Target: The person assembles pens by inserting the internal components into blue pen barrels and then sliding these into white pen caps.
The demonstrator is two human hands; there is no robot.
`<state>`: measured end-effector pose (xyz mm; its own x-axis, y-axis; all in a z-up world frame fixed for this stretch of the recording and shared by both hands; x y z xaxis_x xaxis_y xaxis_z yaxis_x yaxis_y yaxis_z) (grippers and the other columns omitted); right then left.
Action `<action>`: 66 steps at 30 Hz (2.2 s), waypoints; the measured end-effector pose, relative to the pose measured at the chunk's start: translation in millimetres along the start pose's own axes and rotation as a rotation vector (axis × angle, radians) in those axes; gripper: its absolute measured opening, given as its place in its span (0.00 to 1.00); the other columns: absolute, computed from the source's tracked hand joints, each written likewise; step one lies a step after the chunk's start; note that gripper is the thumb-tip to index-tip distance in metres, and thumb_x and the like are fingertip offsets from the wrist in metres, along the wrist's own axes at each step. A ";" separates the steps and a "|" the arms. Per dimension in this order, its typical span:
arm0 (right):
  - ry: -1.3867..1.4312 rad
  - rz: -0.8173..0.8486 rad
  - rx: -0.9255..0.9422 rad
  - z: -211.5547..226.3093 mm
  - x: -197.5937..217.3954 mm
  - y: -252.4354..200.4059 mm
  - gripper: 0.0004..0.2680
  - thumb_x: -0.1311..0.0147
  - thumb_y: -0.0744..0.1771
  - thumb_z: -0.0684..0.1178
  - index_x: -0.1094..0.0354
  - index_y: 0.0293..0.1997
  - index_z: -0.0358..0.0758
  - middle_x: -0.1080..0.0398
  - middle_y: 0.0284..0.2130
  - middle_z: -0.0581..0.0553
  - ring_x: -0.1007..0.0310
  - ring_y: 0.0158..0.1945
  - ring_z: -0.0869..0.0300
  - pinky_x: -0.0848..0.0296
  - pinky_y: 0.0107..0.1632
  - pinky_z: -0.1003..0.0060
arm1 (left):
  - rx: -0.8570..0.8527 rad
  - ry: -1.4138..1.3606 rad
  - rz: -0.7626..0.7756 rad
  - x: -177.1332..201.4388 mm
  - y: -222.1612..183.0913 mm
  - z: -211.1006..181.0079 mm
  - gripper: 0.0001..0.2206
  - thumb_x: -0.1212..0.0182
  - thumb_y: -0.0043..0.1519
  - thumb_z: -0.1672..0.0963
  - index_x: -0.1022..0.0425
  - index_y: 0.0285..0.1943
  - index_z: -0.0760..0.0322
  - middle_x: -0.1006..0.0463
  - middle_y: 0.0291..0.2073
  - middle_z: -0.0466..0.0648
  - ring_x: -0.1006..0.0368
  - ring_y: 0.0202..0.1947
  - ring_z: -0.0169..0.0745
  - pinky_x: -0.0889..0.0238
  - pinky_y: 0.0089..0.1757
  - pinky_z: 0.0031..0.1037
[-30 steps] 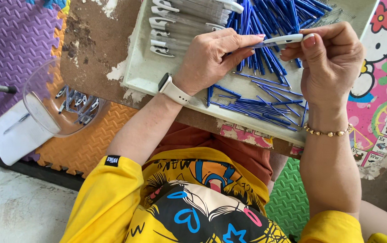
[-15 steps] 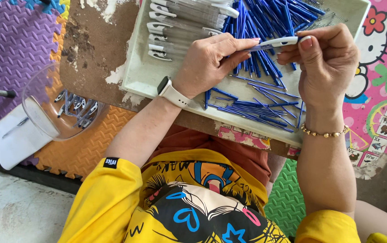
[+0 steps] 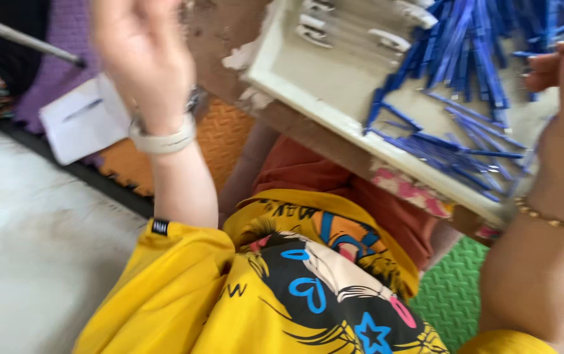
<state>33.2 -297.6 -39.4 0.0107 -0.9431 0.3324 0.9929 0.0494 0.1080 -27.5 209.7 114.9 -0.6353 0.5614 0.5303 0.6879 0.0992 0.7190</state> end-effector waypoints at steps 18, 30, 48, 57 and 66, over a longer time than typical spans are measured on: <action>-0.008 -0.075 0.134 74.0 -23.9 -1.7 0.07 0.44 0.85 0.41 0.32 0.59 0.26 0.23 0.45 0.31 0.21 0.43 0.55 0.24 0.48 0.66 | -0.032 -0.216 0.166 -60.8 -2.5 -46.8 0.17 0.51 0.76 0.50 0.21 0.54 0.68 0.22 0.49 0.53 0.29 0.54 0.52 0.39 0.57 0.40; 0.033 -0.121 0.215 103.9 -21.5 -2.6 0.05 0.42 0.80 0.34 0.32 0.52 0.23 0.25 0.38 0.32 0.20 0.43 0.53 0.21 0.46 0.66 | -0.324 0.001 0.814 -186.6 -20.0 -73.9 0.13 0.22 0.60 0.52 0.23 0.44 0.59 0.29 0.39 0.48 0.32 0.41 0.48 0.35 0.43 0.39; -0.098 0.145 0.242 148.9 -44.3 -3.1 0.09 0.39 0.72 0.39 0.26 0.60 0.33 0.20 0.43 0.42 0.21 0.43 0.62 0.22 0.50 0.69 | 0.197 -1.136 0.555 -163.9 5.6 -159.9 0.08 0.43 0.74 0.56 0.36 0.55 0.61 0.19 0.53 0.52 0.16 0.48 0.37 0.22 0.51 0.20; -0.226 0.000 0.356 144.9 -28.8 -2.8 0.07 0.37 0.74 0.46 0.22 0.51 0.30 0.32 0.40 0.41 0.31 0.40 0.58 0.28 0.41 0.68 | 0.427 -1.457 0.476 -187.6 1.7 -136.3 0.08 0.40 0.73 0.55 0.34 0.53 0.59 0.18 0.48 0.60 0.15 0.43 0.48 0.19 0.42 0.26; -0.070 -0.010 0.300 122.3 -17.7 4.7 0.10 0.41 0.75 0.48 0.25 0.45 0.28 0.31 0.38 0.40 0.33 0.37 0.59 0.33 0.38 0.70 | -0.489 -0.221 0.360 -204.8 -14.1 -169.0 0.21 0.37 0.77 0.49 0.35 0.76 0.53 0.15 0.53 0.41 0.22 0.54 0.41 0.43 0.64 0.37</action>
<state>23.2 -240.5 69.8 -0.0173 -0.9195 0.3927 0.9137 0.1449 0.3796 33.6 -45.5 72.0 -0.2710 0.6509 0.7091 0.5716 -0.4839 0.6626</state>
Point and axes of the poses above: each hand's wrist, its own y-axis towards the middle knuckle, its own x-axis out of the back of the hand, z = x × y, the point moved 7 cm from there along y, towards the middle knuckle
